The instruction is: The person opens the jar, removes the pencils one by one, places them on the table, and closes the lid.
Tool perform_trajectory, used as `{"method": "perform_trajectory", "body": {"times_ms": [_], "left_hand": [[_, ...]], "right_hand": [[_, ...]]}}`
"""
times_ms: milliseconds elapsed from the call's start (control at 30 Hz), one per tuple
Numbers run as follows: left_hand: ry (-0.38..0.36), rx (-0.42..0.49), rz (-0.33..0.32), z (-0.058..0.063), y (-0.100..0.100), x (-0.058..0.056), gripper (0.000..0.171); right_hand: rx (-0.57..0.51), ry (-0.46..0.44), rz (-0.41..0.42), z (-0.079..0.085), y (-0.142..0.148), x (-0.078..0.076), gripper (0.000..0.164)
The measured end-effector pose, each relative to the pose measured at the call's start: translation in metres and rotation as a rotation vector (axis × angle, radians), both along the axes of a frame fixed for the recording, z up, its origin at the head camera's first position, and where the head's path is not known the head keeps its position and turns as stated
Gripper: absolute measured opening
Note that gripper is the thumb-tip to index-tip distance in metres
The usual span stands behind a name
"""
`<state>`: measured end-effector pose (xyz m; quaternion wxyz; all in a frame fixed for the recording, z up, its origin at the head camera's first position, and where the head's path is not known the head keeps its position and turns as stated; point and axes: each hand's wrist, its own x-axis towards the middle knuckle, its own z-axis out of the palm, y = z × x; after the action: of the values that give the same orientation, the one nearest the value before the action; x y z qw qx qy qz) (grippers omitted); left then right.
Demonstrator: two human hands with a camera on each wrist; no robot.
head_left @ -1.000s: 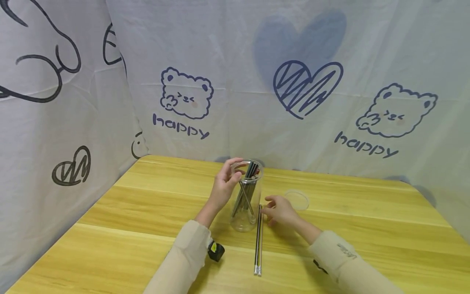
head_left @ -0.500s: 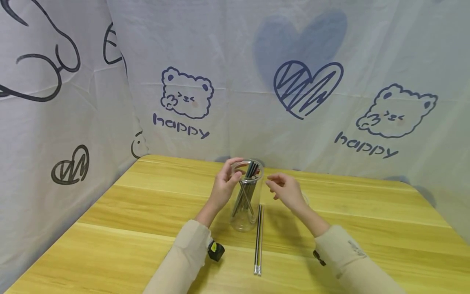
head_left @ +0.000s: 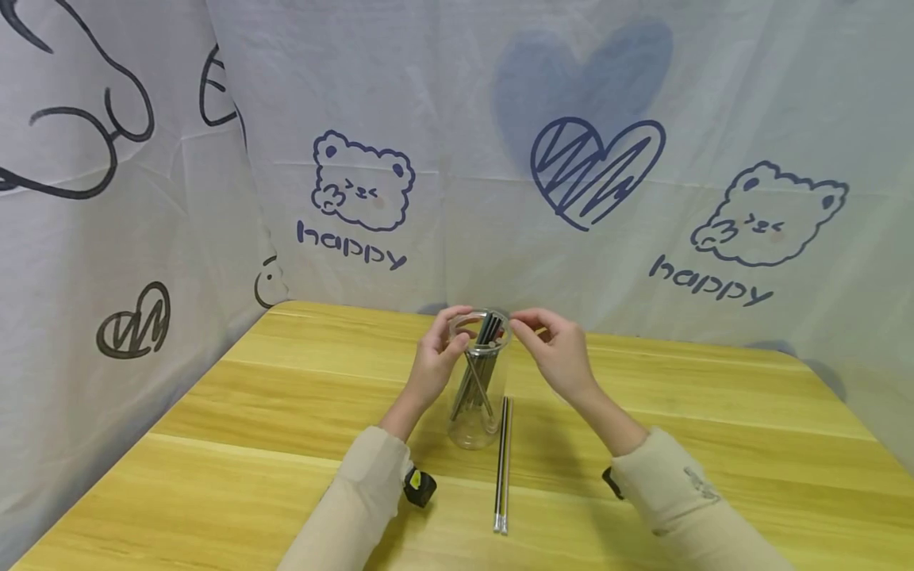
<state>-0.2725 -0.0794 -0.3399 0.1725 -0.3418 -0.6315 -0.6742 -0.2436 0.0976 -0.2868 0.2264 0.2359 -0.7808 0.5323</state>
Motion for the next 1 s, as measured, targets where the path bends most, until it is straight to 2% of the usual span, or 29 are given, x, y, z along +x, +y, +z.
{"method": "perform_trajectory", "body": {"times_ms": [167,267,433,667,867,1000], "left_hand": [[-0.014,-0.009,0.024,0.0,0.001,0.0,0.076],[-0.019,-0.007,0.022,0.0,0.001,0.0,0.077],[-0.015,0.002,0.005,0.0,0.001,-0.001,0.076],[-0.012,0.005,-0.002,-0.001,0.0,-0.002,0.074],[-0.003,0.008,-0.034,-0.002,-0.001,-0.002,0.07],[0.002,0.001,-0.034,-0.001,-0.001,-0.001,0.067]], "right_hand": [[0.002,0.045,-0.007,0.003,-0.002,0.0,0.013],[0.017,0.07,0.02,0.006,-0.004,0.002,0.012],[0.085,0.153,0.073,0.021,-0.012,0.017,0.012],[0.285,0.343,0.165,0.006,-0.011,0.001,0.019],[0.493,0.401,0.195,0.005,-0.015,0.003,0.043],[0.588,0.405,0.171,0.005,-0.018,0.005,0.036]]}}
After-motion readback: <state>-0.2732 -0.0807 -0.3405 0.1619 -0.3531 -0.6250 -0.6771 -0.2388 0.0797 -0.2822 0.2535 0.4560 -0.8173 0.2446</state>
